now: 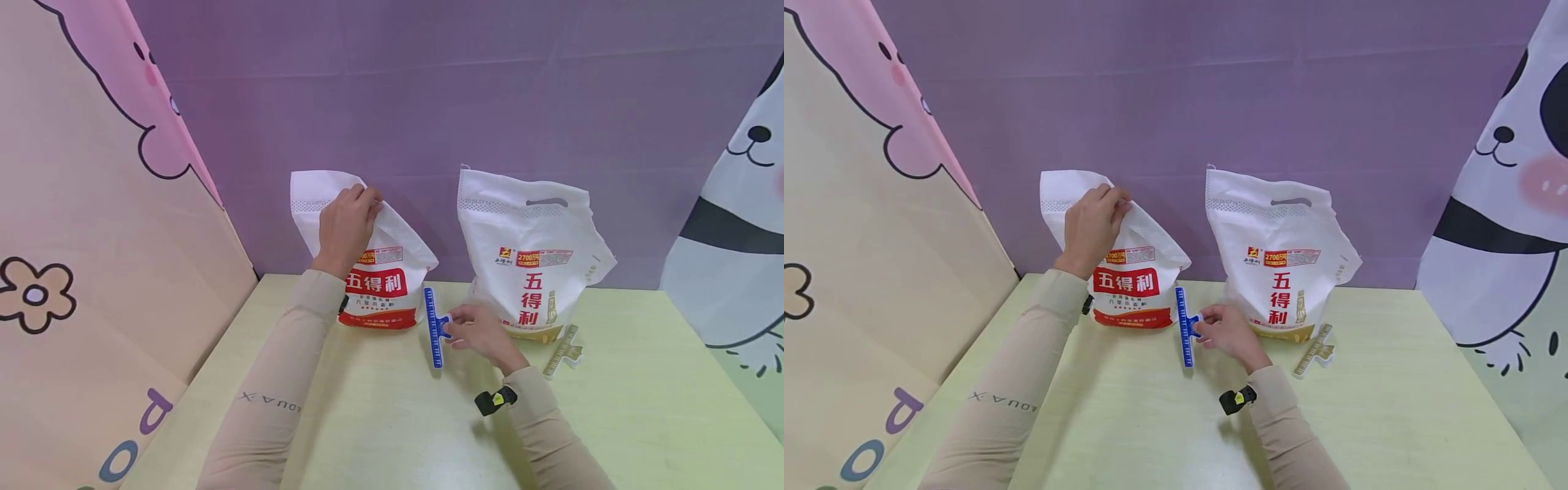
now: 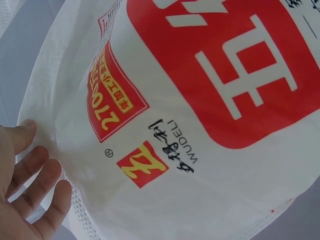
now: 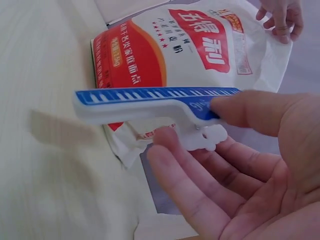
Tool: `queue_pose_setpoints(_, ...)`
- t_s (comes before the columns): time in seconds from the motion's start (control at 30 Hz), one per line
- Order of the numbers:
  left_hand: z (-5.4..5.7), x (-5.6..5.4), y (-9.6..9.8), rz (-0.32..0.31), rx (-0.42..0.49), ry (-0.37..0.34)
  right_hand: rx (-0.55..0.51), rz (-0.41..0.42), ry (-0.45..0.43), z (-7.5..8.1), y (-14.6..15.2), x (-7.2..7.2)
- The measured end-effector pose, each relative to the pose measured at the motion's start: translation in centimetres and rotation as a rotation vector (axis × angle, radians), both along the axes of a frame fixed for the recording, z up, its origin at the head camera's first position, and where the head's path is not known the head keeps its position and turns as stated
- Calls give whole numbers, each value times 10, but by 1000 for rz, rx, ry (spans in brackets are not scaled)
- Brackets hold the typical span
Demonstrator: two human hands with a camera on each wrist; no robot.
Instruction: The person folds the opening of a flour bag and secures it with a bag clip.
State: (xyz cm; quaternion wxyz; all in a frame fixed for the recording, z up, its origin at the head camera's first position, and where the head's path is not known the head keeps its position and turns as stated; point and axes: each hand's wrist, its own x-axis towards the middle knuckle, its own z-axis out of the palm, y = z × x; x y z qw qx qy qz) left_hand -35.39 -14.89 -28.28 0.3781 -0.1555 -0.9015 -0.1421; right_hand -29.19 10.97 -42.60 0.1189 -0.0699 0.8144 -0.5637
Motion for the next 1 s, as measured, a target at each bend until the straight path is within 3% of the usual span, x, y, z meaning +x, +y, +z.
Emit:
queue_pose_setpoints(0.4,0,-3,0,1,-4,4,-22,-33,182,13,2,1)
queue_pose_setpoints(0.73,1,-2,-1,-6,0,-2,77,-61,290,32,-1,5)
queue_pose_setpoints(1.0,1,-1,0,-4,0,-7,141,-68,448,44,-5,4)
